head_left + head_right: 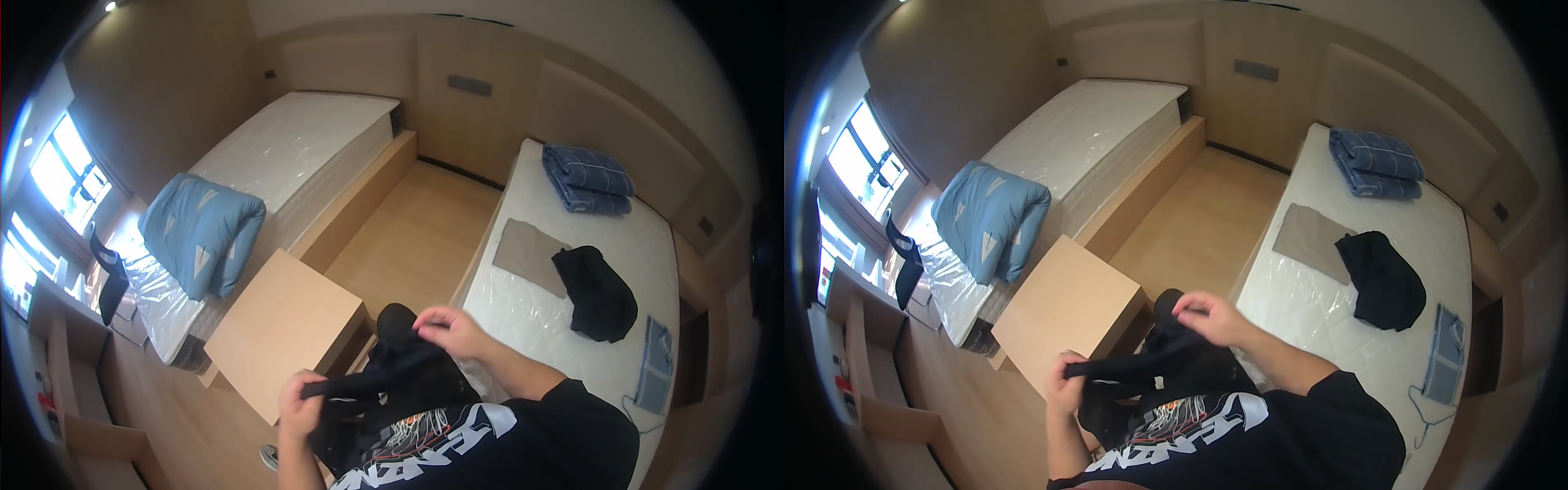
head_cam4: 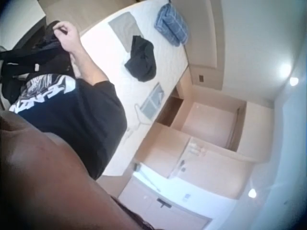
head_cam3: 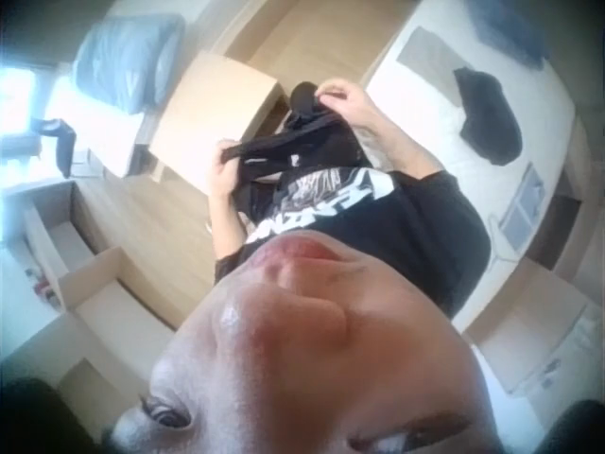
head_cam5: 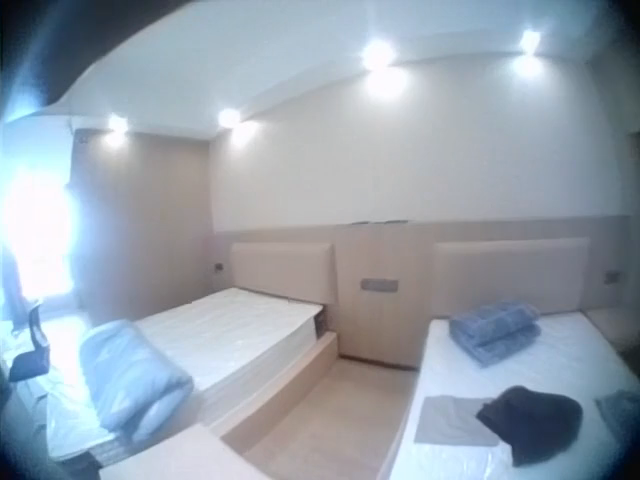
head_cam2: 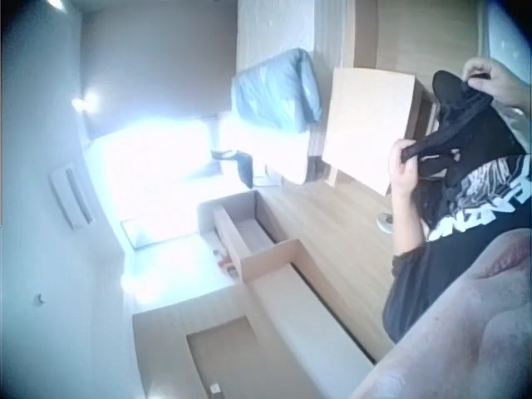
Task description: The person folds a black t-shirt on a small wooden table. They spread the shirt out, align the edges, and fold the sleeves and body together.
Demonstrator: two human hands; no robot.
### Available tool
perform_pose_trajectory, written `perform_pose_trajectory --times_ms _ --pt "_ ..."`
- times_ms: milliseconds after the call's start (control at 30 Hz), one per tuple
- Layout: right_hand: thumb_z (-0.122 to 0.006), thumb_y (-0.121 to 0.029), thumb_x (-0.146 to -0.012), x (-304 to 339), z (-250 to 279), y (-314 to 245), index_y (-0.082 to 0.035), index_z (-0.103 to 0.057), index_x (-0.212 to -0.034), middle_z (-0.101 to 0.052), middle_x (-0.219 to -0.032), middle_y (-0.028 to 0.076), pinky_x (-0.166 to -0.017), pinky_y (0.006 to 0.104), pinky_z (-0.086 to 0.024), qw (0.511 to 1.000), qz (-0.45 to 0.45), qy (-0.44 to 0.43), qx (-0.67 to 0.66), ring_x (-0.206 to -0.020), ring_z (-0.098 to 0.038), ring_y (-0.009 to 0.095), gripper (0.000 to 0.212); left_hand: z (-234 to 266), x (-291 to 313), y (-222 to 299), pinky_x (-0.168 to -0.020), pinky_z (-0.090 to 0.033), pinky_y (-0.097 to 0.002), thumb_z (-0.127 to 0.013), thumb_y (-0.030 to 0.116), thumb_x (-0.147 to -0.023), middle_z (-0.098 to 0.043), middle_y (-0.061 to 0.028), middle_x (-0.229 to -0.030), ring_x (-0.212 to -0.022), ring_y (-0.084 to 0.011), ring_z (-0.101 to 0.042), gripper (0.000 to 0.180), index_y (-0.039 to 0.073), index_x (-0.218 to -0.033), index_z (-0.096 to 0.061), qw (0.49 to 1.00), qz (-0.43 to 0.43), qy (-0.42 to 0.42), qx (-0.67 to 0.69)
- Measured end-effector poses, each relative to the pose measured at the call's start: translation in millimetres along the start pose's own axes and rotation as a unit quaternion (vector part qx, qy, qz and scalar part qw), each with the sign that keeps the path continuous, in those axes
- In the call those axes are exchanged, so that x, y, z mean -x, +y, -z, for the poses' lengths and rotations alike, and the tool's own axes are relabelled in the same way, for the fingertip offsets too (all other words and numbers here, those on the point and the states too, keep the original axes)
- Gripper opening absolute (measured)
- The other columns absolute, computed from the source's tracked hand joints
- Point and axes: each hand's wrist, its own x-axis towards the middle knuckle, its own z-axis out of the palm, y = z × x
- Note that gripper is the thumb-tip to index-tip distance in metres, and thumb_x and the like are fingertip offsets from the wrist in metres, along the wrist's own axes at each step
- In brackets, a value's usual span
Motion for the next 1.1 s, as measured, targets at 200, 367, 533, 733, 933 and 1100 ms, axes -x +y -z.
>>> perform_pose_trajectory --times_ms 200,367,533,733,933,1100 --pt "-0.055 -0.007 -0.095 -18 60 -15 -0.004 -0.062 -0.11 -0.065 -0.086 0.008 -0.073 0.0342 -0.055 0.929 0.045 0.232 -0.286 -0.081 -0.065 0.019 0.017 81 27 22 -0.075 -0.045 -0.0248 -0.056 -0.006 -0.082 -0.06 -0.0051 -0.086 -0.082 -0.0135 -0.056 0.011 0.001 -0.091 -0.059 0.976 -0.02 0.215 -0.033" --pt "-0.053 -0.012 -0.099 -46 97 -48 -0.005 -0.061 -0.114 -0.063 -0.086 0.004 -0.07 0.0294 -0.052 0.921 0.151 0.298 -0.2 -0.078 -0.063 0.015 0.019 158 75 31 -0.088 -0.047 -0.0294 -0.057 -0.004 -0.083 -0.061 -0.0079 -0.101 -0.094 -0.0177 -0.059 0.019 -0.002 -0.101 -0.062 0.907 -0.067 0.408 -0.08" --pt "-0.052 -0.013 -0.1 -94 165 -62 -0.006 -0.056 -0.126 -0.062 -0.118 0.009 -0.086 0.0289 -0.048 0.917 0.178 0.277 -0.224 -0.107 -0.06 0.019 0.028 213 91 72 -0.087 -0.05 -0.0305 -0.049 -0.001 -0.092 -0.062 -0.0106 -0.105 -0.094 -0.0196 -0.062 0.026 -0.001 -0.116 -0.057 0.858 -0.09 0.506 -0.015" --pt "-0.053 -0.012 -0.099 -146 78 -56 -0.004 -0.036 -0.144 -0.046 -0.145 0.014 -0.101 0.0331 -0.042 0.969 0.183 0.13 -0.101 -0.129 -0.05 0.024 0.049 164 34 139 -0.082 -0.048 -0.026 -0.054 0.004 -0.094 -0.061 -0.0065 -0.101 -0.089 -0.0144 -0.06 0.021 -0.001 -0.114 -0.058 0.897 -0.138 0.418 -0.04" --pt "-0.072 -0.005 -0.085 -78 -145 -91 -0.003 -0.06 -0.11 -0.065 -0.098 0.006 -0.076 0.0261 -0.053 0.956 0.131 -0.262 -0.008 -0.085 -0.063 0.012 0.028 84 -28 167 -0.068 -0.045 -0.0224 -0.052 -0.009 -0.08 -0.057 -0.0035 -0.087 -0.078 -0.0092 -0.053 0.014 0.001 -0.09 -0.054 0.96 -0.06 0.272 -0.015" --pt "-0.08 -0.013 -0.079 -66 -203 -115 -0.003 -0.054 -0.11 -0.06 -0.093 0.004 -0.071 0.0263 -0.047 0.934 0.258 -0.23 0.095 -0.08 -0.057 0.011 0.041 60 -43 174 -0.064 -0.042 -0.0229 -0.053 -0.004 -0.082 -0.052 -0.0022 -0.084 -0.074 -0.0074 -0.048 0.014 0.005 -0.087 -0.045 0.967 0.014 0.25 0.049"
